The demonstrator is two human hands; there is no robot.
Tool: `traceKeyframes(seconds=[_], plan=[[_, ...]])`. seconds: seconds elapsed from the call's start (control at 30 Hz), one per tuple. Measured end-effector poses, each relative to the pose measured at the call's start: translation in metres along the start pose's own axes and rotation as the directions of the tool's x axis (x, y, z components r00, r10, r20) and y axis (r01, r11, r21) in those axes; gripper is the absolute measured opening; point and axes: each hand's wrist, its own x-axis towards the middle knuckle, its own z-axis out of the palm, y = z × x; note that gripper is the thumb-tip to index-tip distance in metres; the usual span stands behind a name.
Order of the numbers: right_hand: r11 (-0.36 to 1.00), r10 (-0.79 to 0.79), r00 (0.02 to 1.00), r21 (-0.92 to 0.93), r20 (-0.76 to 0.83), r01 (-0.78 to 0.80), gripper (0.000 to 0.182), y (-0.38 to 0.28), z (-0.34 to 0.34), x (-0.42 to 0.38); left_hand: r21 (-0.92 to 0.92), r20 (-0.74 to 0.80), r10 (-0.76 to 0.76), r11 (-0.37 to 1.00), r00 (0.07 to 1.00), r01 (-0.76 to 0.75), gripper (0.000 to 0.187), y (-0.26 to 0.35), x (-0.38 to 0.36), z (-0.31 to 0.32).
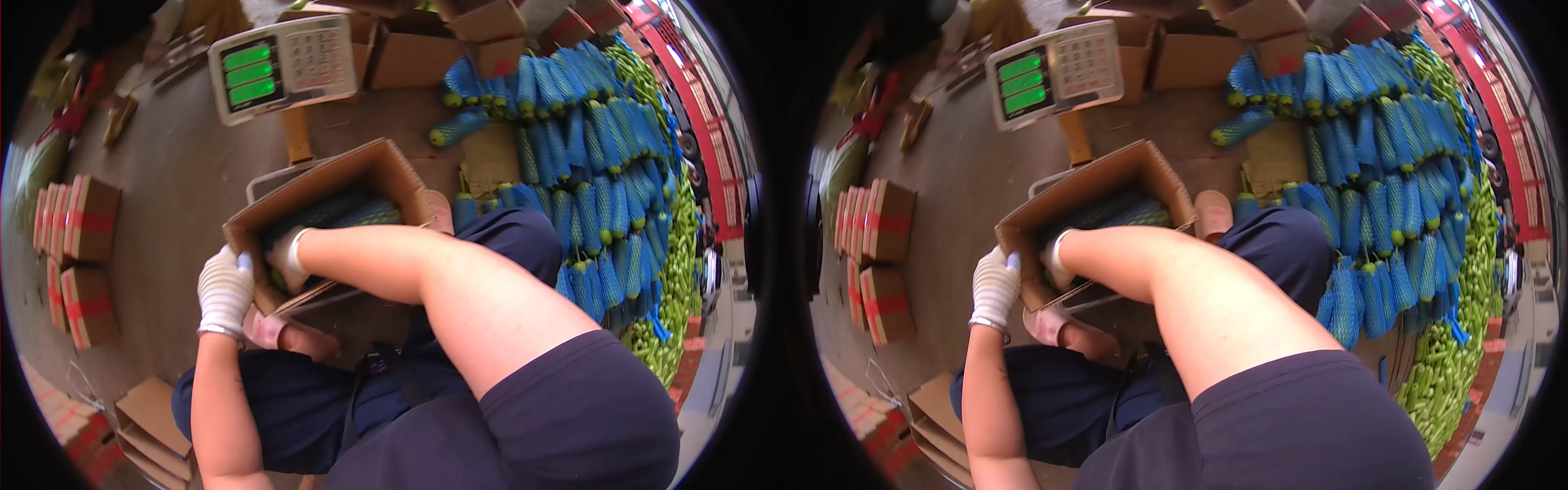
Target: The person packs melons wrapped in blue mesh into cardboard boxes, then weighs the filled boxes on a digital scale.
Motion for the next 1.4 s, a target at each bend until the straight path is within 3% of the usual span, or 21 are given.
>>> traceKeyframes(seconds=[0.07, 0.17, 0.3, 0.4, 0.47, 0.5, 0.53, 0.57, 0.63, 0.73, 0.8, 0.9, 0.97, 1.03, 1.07, 1.1, 1.13, 1.17, 1.2, 1.23, 1.4], plan=[[1.000, 0.002, 1.000, 0.017, 0.021, -0.002, 0.076, -0.008, 0.004, 0.004, -0.071, 0.003, 0.038, 0.997, 0.999, -0.037, 0.030, -0.017, -0.001, 0.005], [0.992, 0.004, 0.989, -0.124, -0.149, -0.023, 0.054, 0.003, -0.024, -0.052, -0.049, -0.068, 0.096, 0.994, 0.993, -0.099, 0.030, -0.001, 0.014, -0.012], [0.868, -0.164, 0.913, 0.385, -0.373, 0.313, 0.041, 0.060, -0.061, -0.212, 0.029, -0.100, 0.076, 0.997, 0.992, -0.074, 0.033, 0.003, 0.027, -0.023], [0.763, 0.115, 0.807, 0.572, -0.579, 0.302, 0.041, 0.159, -0.030, -0.266, -0.050, -0.197, 0.074, 0.995, 0.978, -0.085, 0.034, 0.001, 0.037, -0.033], [0.714, 0.442, 0.657, 0.683, -0.610, 0.153, 0.041, 0.244, 0.025, -0.288, -0.049, -0.206, 0.096, 0.993, 0.974, -0.108, 0.040, 0.008, 0.039, -0.041], [0.643, 0.645, 0.523, 0.766, -0.557, 0.023, 0.043, 0.280, 0.057, -0.304, -0.188, -0.116, -0.052, 0.982, 0.992, 0.030, 0.045, 0.018, 0.040, -0.047], [0.611, 0.773, 0.359, 0.766, -0.523, -0.199, 0.045, 0.317, 0.094, -0.319, -0.156, -0.186, 0.005, 0.987, 0.982, -0.035, 0.046, 0.030, 0.038, -0.047], [0.477, 0.878, 0.123, 0.815, -0.463, -0.329, 0.045, 0.352, 0.151, -0.323, -0.121, -0.257, 0.065, 0.988, 0.964, -0.099, 0.047, 0.041, 0.037, -0.047], [0.147, 0.984, -0.025, 0.881, -0.177, -0.449, 0.047, 0.370, 0.236, -0.333, -0.222, -0.264, 0.058, 0.968, 0.963, -0.119, 0.046, 0.055, 0.039, -0.049], [-0.075, 0.961, 0.168, 0.791, 0.220, -0.607, 0.052, 0.339, 0.302, -0.326, -0.274, -0.218, 0.115, 0.946, 0.969, -0.173, 0.049, 0.048, 0.049, -0.053], [-0.185, 0.909, 0.115, 0.635, 0.400, -0.750, 0.062, 0.306, 0.332, -0.304, -0.268, -0.221, 0.170, 0.936, 0.960, -0.228, 0.049, 0.040, 0.059, -0.051], [-0.159, 0.961, 0.025, 0.625, 0.276, -0.765, 0.076, 0.280, 0.351, -0.279, -0.273, -0.209, 0.187, 0.931, 0.960, -0.241, 0.049, 0.033, 0.069, -0.044], [-0.162, 0.958, 0.044, 0.663, 0.282, -0.731, 0.082, 0.277, 0.360, -0.270, -0.240, -0.175, 0.189, 0.943, 0.966, -0.228, 0.050, 0.031, 0.073, -0.046], [-0.203, 0.977, -0.077, 0.763, 0.198, -0.614, 0.081, 0.280, 0.374, -0.251, -0.361, -0.134, 0.118, 0.919, 0.984, -0.160, 0.048, 0.033, 0.070, -0.046], [-0.235, 0.969, -0.051, 0.832, 0.243, -0.503, 0.077, 0.284, 0.379, -0.254, -0.356, -0.146, 0.116, 0.921, 0.982, -0.162, 0.048, 0.035, 0.068, -0.047], [-0.178, 0.968, 0.091, 0.900, 0.232, -0.399, 0.064, 0.289, 0.380, -0.265, -0.263, -0.182, 0.122, 0.950, 0.976, -0.168, 0.047, 0.043, 0.065, -0.048], [-0.208, 0.947, 0.241, 0.977, 0.214, -0.050, 0.059, 0.282, 0.367, -0.279, -0.168, -0.222, 0.124, 0.972, 0.967, -0.163, 0.045, 0.051, 0.061, -0.051], [-0.258, 0.915, 0.380, 0.921, 0.137, 0.291, 0.054, 0.279, 0.351, -0.294, -0.167, -0.244, 0.106, 0.975, 0.964, -0.149, 0.045, 0.057, 0.055, -0.052], [-0.233, 0.890, 0.456, 0.881, 0.022, 0.411, 0.056, 0.273, 0.320, -0.313, -0.274, -0.249, 0.119, 0.943, 0.961, -0.188, 0.045, 0.064, 0.048, -0.053], [-0.224, 0.846, 0.523, 0.825, -0.099, 0.519, 0.058, 0.261, 0.283, -0.333, -0.376, -0.258, 0.126, 0.900, 0.958, -0.220, 0.044, 0.070, 0.040, -0.053], [0.045, 0.611, 0.551, 0.720, -0.568, 0.692, 0.072, 0.185, 0.076, -0.352, -0.339, -0.204, 0.100, 0.926, 0.974, -0.166, 0.048, 0.094, 0.020, -0.055]])
